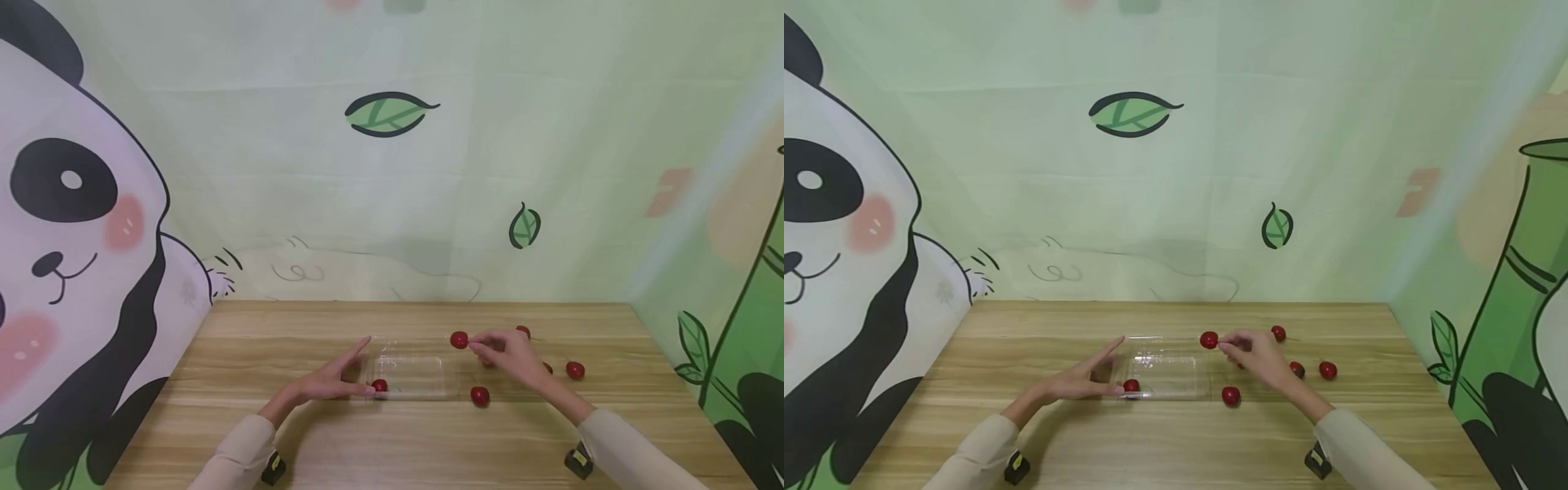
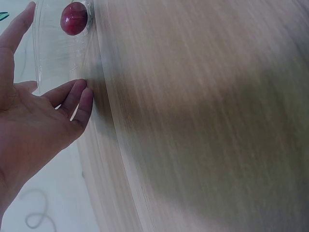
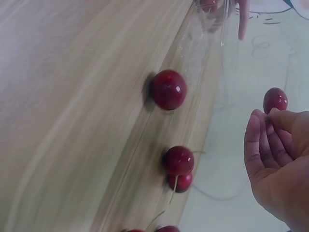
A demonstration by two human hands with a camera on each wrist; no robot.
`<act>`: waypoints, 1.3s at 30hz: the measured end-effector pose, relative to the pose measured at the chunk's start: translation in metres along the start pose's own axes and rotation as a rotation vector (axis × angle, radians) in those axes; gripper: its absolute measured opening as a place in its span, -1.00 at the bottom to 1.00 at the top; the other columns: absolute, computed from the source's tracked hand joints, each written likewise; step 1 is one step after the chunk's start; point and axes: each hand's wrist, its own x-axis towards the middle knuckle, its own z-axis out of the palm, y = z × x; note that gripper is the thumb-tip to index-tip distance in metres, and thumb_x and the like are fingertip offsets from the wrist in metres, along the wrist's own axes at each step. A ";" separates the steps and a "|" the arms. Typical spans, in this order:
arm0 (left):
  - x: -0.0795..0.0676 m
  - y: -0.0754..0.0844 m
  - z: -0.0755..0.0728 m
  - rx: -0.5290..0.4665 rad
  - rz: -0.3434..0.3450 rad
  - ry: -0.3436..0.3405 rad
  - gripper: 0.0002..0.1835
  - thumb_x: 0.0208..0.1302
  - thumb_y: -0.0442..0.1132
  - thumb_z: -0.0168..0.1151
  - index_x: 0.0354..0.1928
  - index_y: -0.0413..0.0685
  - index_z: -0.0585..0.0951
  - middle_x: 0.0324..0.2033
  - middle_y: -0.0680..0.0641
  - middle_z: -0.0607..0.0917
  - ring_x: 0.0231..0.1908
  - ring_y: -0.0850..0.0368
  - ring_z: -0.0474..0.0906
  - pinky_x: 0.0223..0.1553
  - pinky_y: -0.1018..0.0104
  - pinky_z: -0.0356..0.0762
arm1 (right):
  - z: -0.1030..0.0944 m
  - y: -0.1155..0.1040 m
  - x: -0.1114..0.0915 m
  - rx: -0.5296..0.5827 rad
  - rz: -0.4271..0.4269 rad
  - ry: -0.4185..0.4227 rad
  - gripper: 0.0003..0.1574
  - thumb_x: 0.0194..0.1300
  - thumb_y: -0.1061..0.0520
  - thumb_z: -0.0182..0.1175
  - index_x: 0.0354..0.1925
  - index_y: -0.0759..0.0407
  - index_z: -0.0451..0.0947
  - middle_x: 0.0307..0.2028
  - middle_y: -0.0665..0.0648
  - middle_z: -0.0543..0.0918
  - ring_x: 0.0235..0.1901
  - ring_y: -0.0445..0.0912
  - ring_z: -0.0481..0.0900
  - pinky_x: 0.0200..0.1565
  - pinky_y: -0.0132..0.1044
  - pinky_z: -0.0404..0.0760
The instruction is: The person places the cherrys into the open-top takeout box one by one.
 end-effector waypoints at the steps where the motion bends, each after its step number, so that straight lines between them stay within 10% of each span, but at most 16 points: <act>1: 0.000 0.000 0.000 0.001 0.000 -0.002 0.14 0.29 0.06 0.42 0.66 0.14 -0.16 0.56 -0.37 0.13 0.57 -0.32 0.04 0.49 -0.41 0.00 | 0.002 -0.002 0.002 0.010 0.000 -0.006 -0.76 0.40 0.14 0.31 -0.07 0.27 0.74 -0.35 0.31 0.76 -0.41 -0.02 0.66 -0.33 -0.32 0.69; 14: 0.000 0.001 -0.002 0.007 -0.006 -0.017 0.13 0.30 0.09 0.40 0.66 0.17 -0.17 0.57 -0.37 0.11 0.57 -0.32 0.02 0.50 -0.42 -0.03 | 0.031 -0.021 0.019 0.010 -0.080 -0.092 -0.80 0.41 0.20 0.29 -0.08 0.29 0.73 -0.24 0.28 0.81 -0.34 -0.14 0.74 -0.25 -0.38 0.74; 25: 0.001 0.002 -0.002 0.013 -0.018 -0.020 0.13 0.30 0.08 0.40 0.66 0.16 -0.17 0.60 -0.31 0.04 0.58 -0.32 -0.02 0.49 -0.43 -0.04 | 0.063 -0.032 0.036 0.059 -0.148 -0.183 -0.84 0.40 0.26 0.25 -0.14 0.36 0.69 -0.29 0.39 0.77 -0.33 0.17 0.75 -0.33 -0.44 0.67; 39: 0.002 0.001 -0.001 -0.003 -0.014 -0.013 0.14 0.28 0.08 0.42 0.66 0.21 -0.16 0.57 -0.36 0.13 0.58 -0.32 0.02 0.49 -0.43 0.00 | 0.086 -0.041 0.054 -0.007 -0.195 -0.310 -0.85 0.35 0.30 0.28 -0.20 0.41 0.70 -0.34 0.37 0.77 -0.42 -0.16 0.70 -0.33 -0.51 0.65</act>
